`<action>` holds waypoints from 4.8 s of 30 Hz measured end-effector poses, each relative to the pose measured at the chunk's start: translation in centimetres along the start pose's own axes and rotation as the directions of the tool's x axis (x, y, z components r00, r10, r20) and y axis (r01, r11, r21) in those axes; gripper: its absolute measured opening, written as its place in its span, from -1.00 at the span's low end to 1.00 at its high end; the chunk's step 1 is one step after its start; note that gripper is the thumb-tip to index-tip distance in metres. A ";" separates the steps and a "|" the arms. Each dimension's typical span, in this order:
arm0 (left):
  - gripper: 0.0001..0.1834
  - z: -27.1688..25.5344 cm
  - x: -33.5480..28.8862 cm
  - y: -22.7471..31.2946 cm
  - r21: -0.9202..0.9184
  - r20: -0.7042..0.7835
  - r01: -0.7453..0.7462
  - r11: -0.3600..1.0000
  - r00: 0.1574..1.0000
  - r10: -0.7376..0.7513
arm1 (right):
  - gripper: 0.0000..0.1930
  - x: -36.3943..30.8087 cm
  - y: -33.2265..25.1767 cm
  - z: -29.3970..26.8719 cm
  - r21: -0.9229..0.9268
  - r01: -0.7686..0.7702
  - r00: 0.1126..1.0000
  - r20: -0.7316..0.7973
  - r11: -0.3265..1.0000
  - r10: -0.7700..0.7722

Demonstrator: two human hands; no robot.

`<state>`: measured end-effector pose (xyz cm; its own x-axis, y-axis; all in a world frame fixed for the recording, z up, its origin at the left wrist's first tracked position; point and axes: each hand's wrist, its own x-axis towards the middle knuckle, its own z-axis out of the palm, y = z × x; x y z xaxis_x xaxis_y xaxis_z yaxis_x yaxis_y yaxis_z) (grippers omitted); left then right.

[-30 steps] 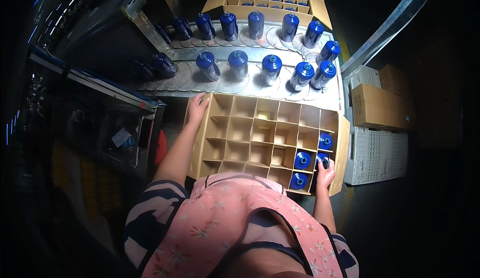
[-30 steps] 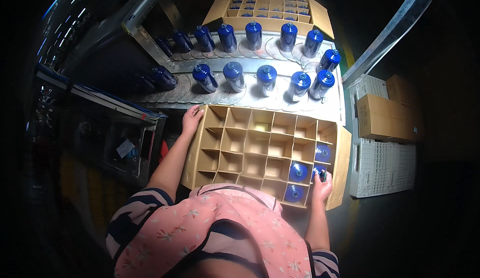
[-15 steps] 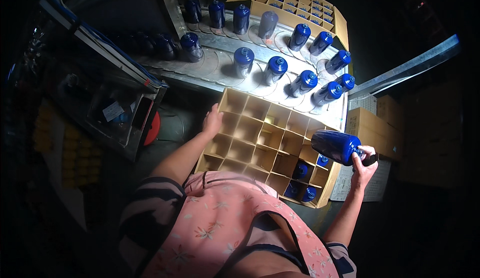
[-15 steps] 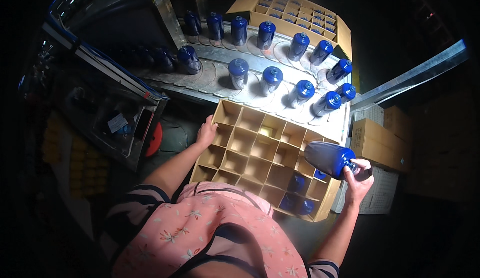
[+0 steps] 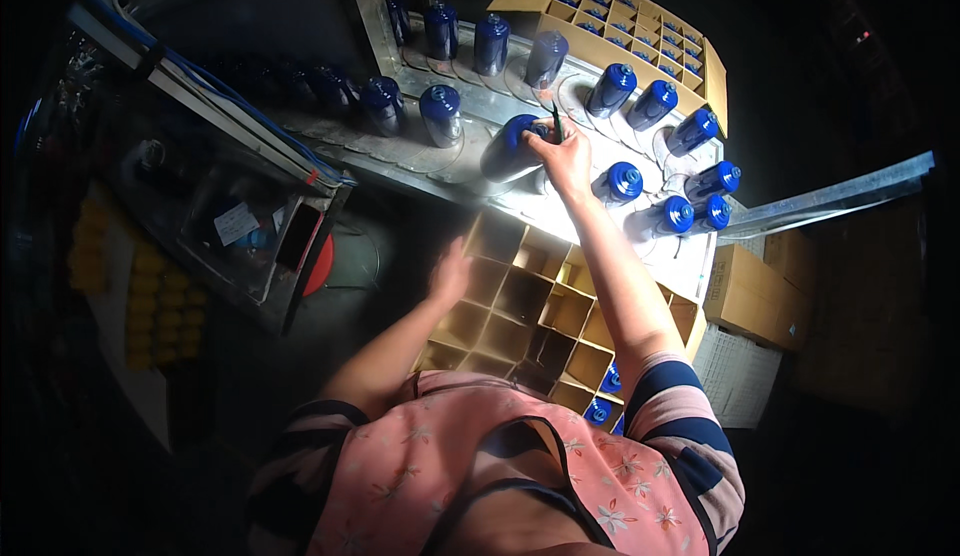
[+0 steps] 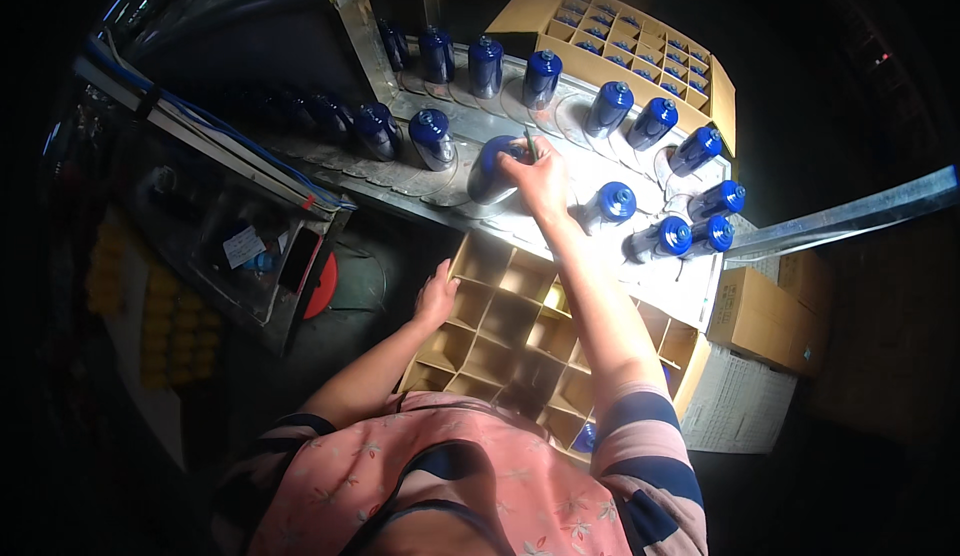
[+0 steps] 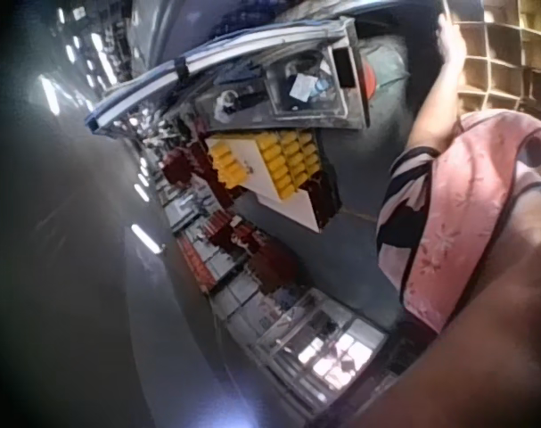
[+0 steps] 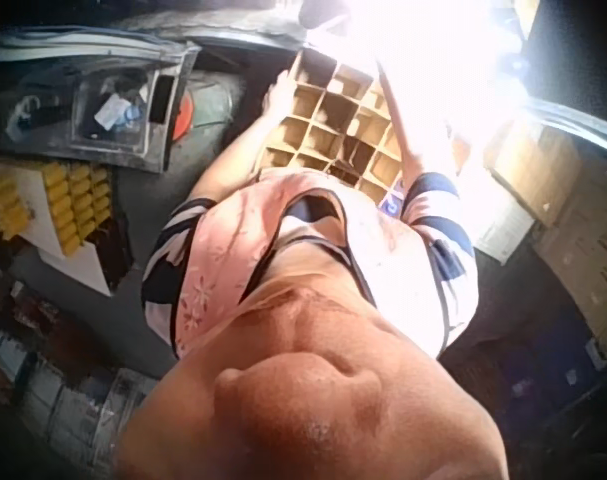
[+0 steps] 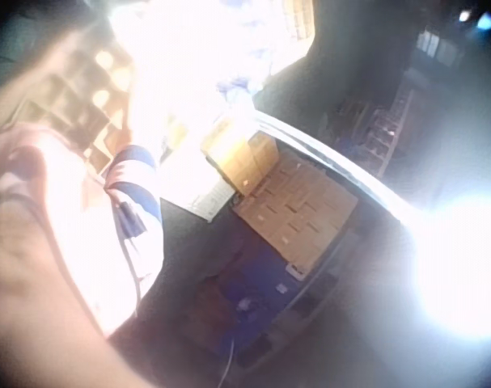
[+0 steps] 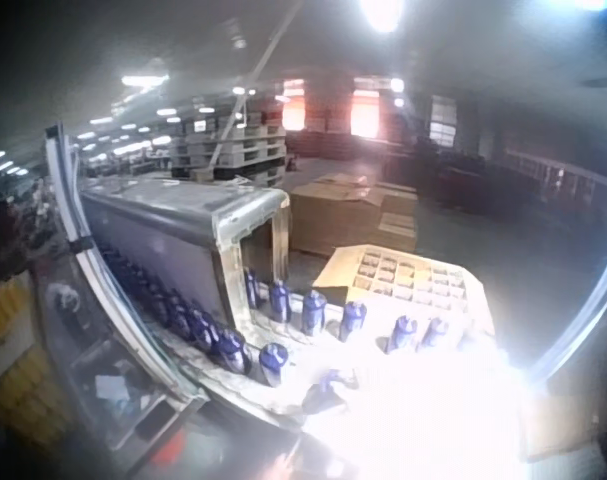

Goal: The person is packing blue bottles into a cardboard box. They pick up the bottles from a conveyor belt and place them into the box one by one.

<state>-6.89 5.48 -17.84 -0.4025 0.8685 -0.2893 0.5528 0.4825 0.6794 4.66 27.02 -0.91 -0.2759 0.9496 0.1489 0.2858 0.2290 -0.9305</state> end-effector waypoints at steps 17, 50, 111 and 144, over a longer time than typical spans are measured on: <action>-0.53 2.5 -3.6 0.1 -0.104 -0.044 -0.109 0.989 0.994 0.105 | -0.65 -7.1 9.7 -11.4 0.104 -0.093 0.994 -0.053 0.990 0.099; -0.69 9.4 -11.5 9.4 -0.473 0.280 -0.360 0.804 0.804 0.524 | -0.74 -41.7 27.2 -29.9 -0.017 -0.745 0.452 -0.749 0.667 0.485; -0.54 4.1 21.1 26.5 -0.034 0.194 -0.560 0.828 0.809 0.555 | -0.75 -39.5 23.5 -32.7 -0.074 -0.728 0.462 -0.788 0.682 0.407; -0.63 14.1 12.5 34.1 0.117 0.235 -0.595 0.795 0.794 0.560 | -0.76 -41.9 24.1 -32.2 -0.113 -0.691 0.498 -0.790 0.714 0.358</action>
<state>17.20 34.36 -7.76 0.1612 0.9869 -0.0074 0.7647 -0.1202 0.6331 52.67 -0.32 -18.83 0.6895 0.7243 0.0055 0.4983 -0.4688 -0.7294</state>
